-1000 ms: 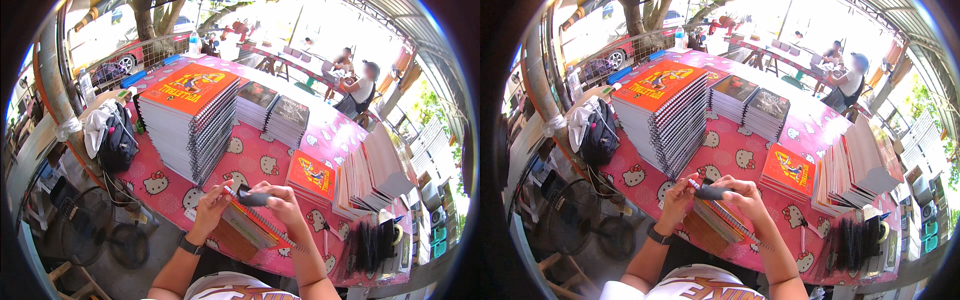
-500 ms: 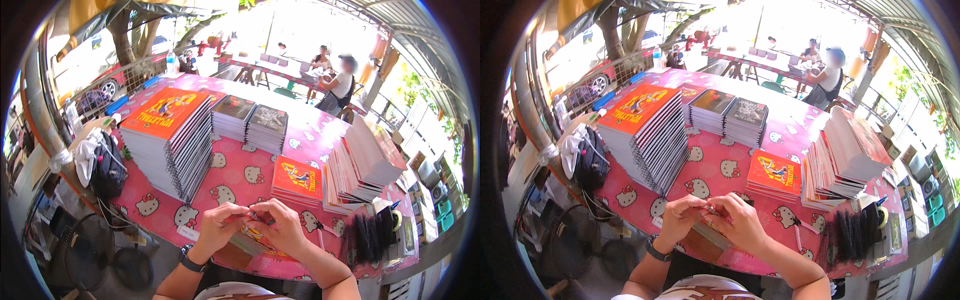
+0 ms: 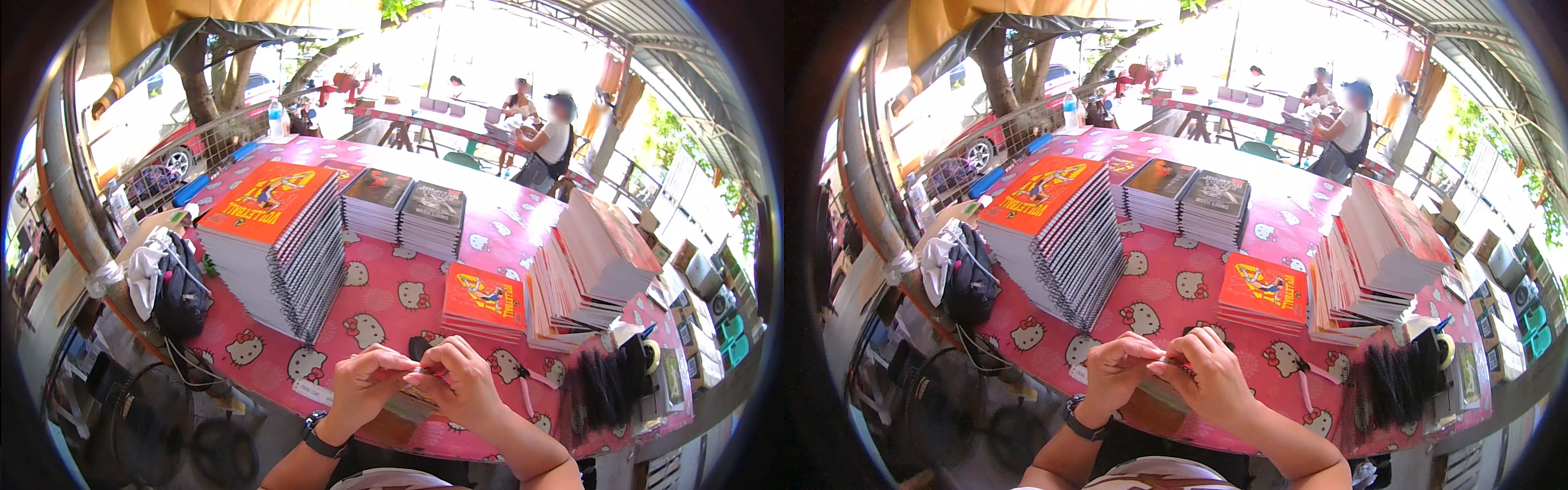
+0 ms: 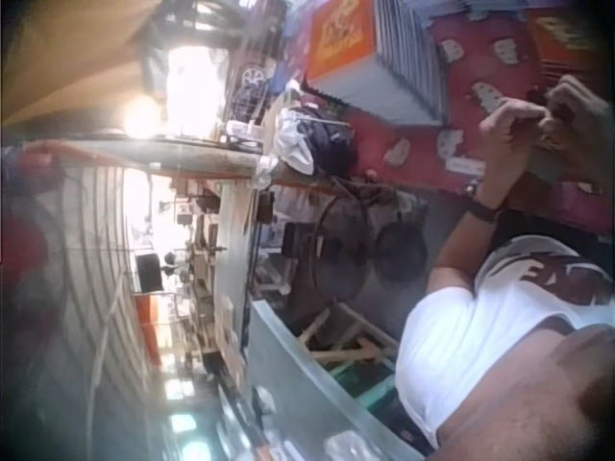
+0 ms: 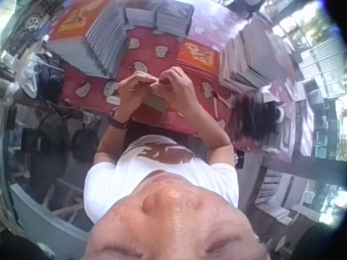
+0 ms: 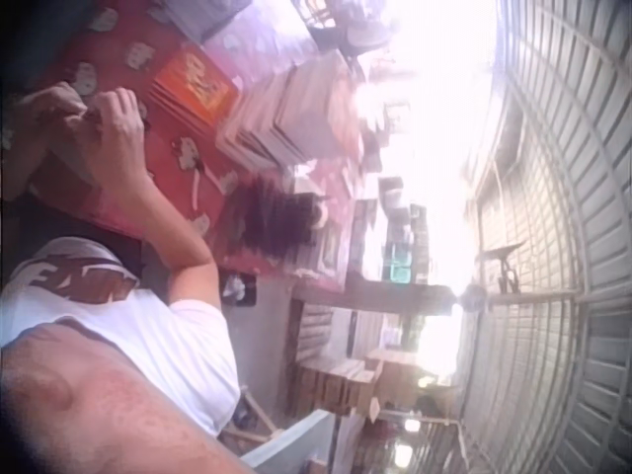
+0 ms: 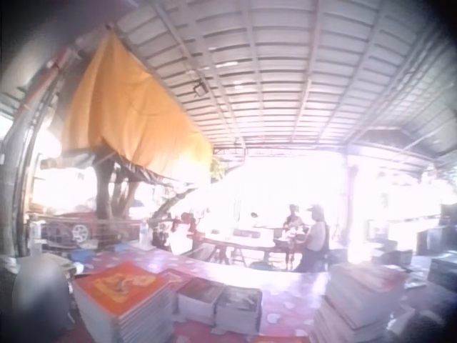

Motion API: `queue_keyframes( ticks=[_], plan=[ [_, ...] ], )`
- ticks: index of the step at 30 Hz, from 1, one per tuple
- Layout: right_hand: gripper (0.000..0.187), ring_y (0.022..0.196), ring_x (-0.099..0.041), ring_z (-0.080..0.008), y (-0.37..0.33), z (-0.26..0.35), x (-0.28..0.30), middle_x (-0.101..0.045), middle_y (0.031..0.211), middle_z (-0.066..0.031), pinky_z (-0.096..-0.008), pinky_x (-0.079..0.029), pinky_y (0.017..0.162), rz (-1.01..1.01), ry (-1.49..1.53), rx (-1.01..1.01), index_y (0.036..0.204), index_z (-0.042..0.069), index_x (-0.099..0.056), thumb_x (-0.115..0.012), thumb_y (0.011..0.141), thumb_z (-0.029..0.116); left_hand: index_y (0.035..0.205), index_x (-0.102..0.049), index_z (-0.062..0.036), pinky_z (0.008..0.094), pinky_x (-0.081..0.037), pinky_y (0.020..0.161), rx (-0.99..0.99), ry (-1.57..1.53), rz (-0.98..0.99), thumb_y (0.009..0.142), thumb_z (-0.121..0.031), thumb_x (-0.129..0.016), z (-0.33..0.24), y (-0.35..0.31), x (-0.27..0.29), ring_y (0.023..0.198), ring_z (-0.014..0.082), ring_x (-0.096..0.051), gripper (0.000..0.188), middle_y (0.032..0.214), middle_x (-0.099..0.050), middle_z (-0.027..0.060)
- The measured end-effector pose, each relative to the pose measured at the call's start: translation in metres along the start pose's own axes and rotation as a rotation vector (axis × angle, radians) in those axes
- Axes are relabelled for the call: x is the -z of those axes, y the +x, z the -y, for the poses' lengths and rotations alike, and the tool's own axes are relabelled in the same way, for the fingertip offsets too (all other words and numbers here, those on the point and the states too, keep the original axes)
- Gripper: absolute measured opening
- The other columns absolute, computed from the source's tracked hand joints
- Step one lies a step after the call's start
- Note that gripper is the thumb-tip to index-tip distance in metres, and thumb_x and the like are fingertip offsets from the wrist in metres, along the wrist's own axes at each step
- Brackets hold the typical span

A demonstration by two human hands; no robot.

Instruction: The person binds notebooks by threading a plastic spiral through the pre-punched holes of a cover and stack of pages, using their fingers to guide the spiral and then placing the finished notebook onto a stack.

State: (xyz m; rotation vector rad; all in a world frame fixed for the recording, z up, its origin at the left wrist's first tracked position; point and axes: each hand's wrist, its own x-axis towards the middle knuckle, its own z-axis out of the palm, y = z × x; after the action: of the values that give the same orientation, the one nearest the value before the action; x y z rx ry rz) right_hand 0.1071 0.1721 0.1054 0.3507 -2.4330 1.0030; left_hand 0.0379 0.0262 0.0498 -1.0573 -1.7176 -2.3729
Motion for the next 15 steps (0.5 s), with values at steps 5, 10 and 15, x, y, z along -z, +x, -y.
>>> queue_keyframes(
  ticks=[5,10,15],
  plan=[
    [0.018,0.077,-0.056,-0.0285,0.001,0.0,-0.004,-0.058,0.081,-0.0102,-0.0379,-0.045,0.065,-0.064,-0.079,0.103,0.09,0.003,-0.057,-0.066,0.081,0.015,0.096,-0.063,-0.0027,0.025,-0.051,0.069,0.084,-0.074,0.025,0.074,0.0,-0.072,0.005,0.0,0.0,0.081,0.0103,-0.062,0.024,0.088,-0.065,0.0062],
    [0.014,0.075,-0.056,-0.0289,0.01,0.007,-0.002,-0.058,0.08,-0.0094,-0.0373,-0.046,0.063,-0.128,-0.119,0.162,0.092,0.004,-0.057,-0.064,0.081,0.009,0.104,-0.06,-0.0032,0.0259,-0.05,0.069,-0.117,0.317,0.163,0.077,0.001,-0.068,-0.02,0.018,0.012,0.081,0.0146,-0.062,0.029,0.088,-0.063,0.0074],
    [0.034,0.089,-0.054,-0.0321,0.033,0.025,0.019,-0.057,0.099,-0.0153,-0.0401,-0.044,0.078,-0.212,-0.179,0.233,0.107,0.001,-0.053,-0.064,0.084,0.023,0.099,-0.059,-0.0035,0.0345,-0.05,0.067,-0.205,0.535,0.396,0.076,-0.009,-0.067,-0.051,0.048,0.04,0.079,0.0309,-0.062,0.026,0.092,-0.062,0.014]
  ],
)
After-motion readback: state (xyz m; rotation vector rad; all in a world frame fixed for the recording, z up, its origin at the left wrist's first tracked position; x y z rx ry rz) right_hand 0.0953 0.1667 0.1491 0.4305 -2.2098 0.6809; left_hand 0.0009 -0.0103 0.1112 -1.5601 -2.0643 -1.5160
